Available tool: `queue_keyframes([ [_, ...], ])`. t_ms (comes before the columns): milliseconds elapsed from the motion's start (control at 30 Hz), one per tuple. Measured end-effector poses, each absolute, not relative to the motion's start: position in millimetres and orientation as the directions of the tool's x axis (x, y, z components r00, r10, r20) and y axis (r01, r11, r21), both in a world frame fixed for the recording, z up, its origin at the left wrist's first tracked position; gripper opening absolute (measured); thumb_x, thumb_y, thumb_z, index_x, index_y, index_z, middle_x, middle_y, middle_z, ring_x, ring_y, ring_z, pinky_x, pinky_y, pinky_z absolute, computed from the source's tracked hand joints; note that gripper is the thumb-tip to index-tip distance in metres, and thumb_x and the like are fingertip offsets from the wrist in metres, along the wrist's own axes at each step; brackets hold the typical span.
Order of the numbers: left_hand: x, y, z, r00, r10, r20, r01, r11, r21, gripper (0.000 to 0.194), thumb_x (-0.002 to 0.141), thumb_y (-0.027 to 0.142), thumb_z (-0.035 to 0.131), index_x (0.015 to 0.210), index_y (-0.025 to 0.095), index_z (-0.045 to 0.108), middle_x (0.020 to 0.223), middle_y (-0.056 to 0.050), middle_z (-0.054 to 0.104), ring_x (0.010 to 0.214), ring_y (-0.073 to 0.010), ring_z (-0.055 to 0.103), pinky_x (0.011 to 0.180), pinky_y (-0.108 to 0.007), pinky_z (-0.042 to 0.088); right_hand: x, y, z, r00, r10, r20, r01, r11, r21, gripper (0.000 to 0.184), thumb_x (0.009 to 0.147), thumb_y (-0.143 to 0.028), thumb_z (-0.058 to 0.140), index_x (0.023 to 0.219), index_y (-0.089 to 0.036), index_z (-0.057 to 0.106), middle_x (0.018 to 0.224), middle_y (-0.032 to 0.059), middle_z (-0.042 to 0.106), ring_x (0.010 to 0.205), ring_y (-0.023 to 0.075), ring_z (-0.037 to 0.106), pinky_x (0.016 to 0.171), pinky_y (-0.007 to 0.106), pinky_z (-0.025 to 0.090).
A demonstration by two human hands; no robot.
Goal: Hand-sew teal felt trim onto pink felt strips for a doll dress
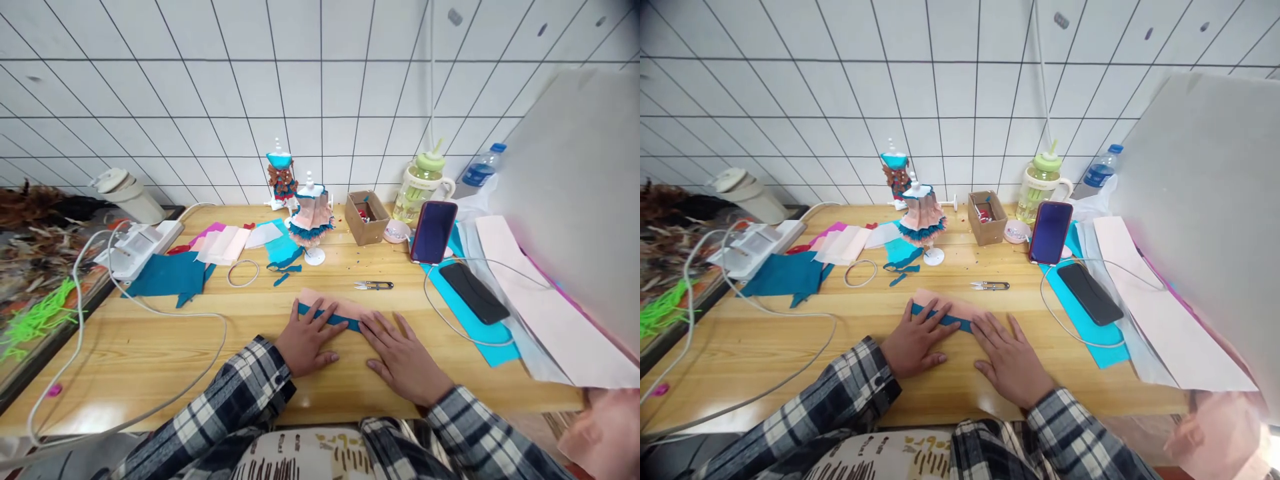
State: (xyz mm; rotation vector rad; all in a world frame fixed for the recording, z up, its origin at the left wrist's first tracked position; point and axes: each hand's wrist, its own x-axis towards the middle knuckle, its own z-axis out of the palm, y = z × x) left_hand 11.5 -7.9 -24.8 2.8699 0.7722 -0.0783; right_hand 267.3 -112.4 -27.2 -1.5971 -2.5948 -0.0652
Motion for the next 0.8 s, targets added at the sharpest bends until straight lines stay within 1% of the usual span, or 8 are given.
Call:
queue_keyframes([
  [133,9.4,-8.0,-28.7,0.870,0.485,-0.089,0.493,-0.858,0.141,0.066,0.090,0.065,0.038,0.150,0.041,0.023,0.160,-0.008,0.023,0.143,-0.0437,0.021,0.103,-0.078,0.012,272.7,-123.4,-21.3,-0.385,0.914,0.125,0.922,0.387,0.007,0.055,0.097,-0.037,0.042,0.149,-0.022,0.033,0.154,0.0063,0.037,0.141,0.0285,0.029,0.111,0.055,0.014],
  [233,8.0,-8.2,-31.4,0.873,0.483,-0.063,0.487,-0.860,0.151,0.066,0.090,0.064,0.039,0.150,0.040,0.026,0.160,-0.007,0.023,0.144,-0.0444,0.016,0.103,-0.077,0.009,260.4,-116.8,-13.6,-0.328,0.933,0.146,0.936,0.342,-0.085,0.050,0.096,-0.036,0.047,0.144,-0.023,0.042,0.142,0.0090,0.052,0.124,0.0252,0.047,0.103,0.045,0.027],
  [300,7.9,-9.1,-31.6,0.868,0.494,-0.054,0.495,-0.854,0.159,0.066,0.090,0.063,0.042,0.150,0.039,0.027,0.160,-0.007,0.024,0.144,-0.0448,0.014,0.104,-0.077,0.007,249.0,-106.6,-11.6,-0.328,0.931,0.157,0.926,0.350,-0.142,0.037,0.094,-0.035,0.052,0.130,-0.026,0.056,0.124,0.0079,0.064,0.109,0.0223,0.054,0.093,0.039,0.033],
  [433,8.5,-12.0,-28.7,0.859,0.508,-0.058,0.508,-0.835,0.210,0.065,0.089,0.062,0.046,0.148,0.039,0.032,0.159,-0.007,0.026,0.144,-0.0439,0.015,0.105,-0.077,0.002,237.2,-85.7,-14.3,-0.345,0.923,0.172,0.927,0.364,-0.091,0.020,0.095,-0.030,0.050,0.106,-0.022,0.065,0.100,0.0080,0.068,0.093,0.0213,0.055,0.083,0.037,0.032],
  [533,8.8,-13.6,-24.8,0.823,0.566,-0.036,0.553,-0.786,0.276,0.071,0.087,0.060,0.051,0.150,0.034,0.029,0.156,-0.007,0.033,0.143,-0.0407,0.020,0.107,-0.075,-0.001,239.2,-76.6,-14.4,-0.391,0.900,0.194,0.914,0.404,-0.028,0.020,0.096,-0.022,0.048,0.088,-0.021,0.066,0.083,0.0059,0.067,0.084,0.0196,0.053,0.081,0.038,0.030],
  [600,8.5,-12.7,-20.8,0.770,0.637,0.014,0.603,-0.736,0.309,0.075,0.085,0.057,0.055,0.150,0.031,0.029,0.152,-0.008,0.041,0.142,-0.0370,0.027,0.110,-0.070,-0.002,241.2,-73.4,-9.4,-0.387,0.897,0.215,0.914,0.403,-0.037,0.021,0.095,-0.022,0.049,0.084,-0.021,0.067,0.079,0.0053,0.066,0.082,0.0193,0.053,0.080,0.038,0.029],
  [700,6.7,-7.5,-11.4,0.695,0.713,0.093,0.654,-0.680,0.332,0.049,0.089,0.048,0.055,0.135,0.033,0.052,0.136,-0.005,0.058,0.132,-0.0314,0.043,0.113,-0.065,-0.002,242.4,-69.8,6.2,-0.326,0.923,0.202,0.925,0.356,-0.132,0.018,0.093,-0.026,0.051,0.088,-0.021,0.068,0.088,0.0060,0.068,0.089,0.0206,0.055,0.082,0.037,0.031],
  [800,4.3,-0.4,0.7,0.697,0.710,0.099,0.641,-0.679,0.358,0.026,0.093,0.039,0.052,0.113,0.033,0.067,0.109,-0.003,0.071,0.111,-0.0258,0.058,0.112,-0.063,-0.004,244.9,-65.8,23.9,-0.314,0.945,0.093,0.908,0.327,-0.263,0.016,0.089,-0.021,0.051,0.091,-0.020,0.066,0.090,0.0052,0.069,0.089,0.0199,0.058,0.080,0.033,0.035],
])
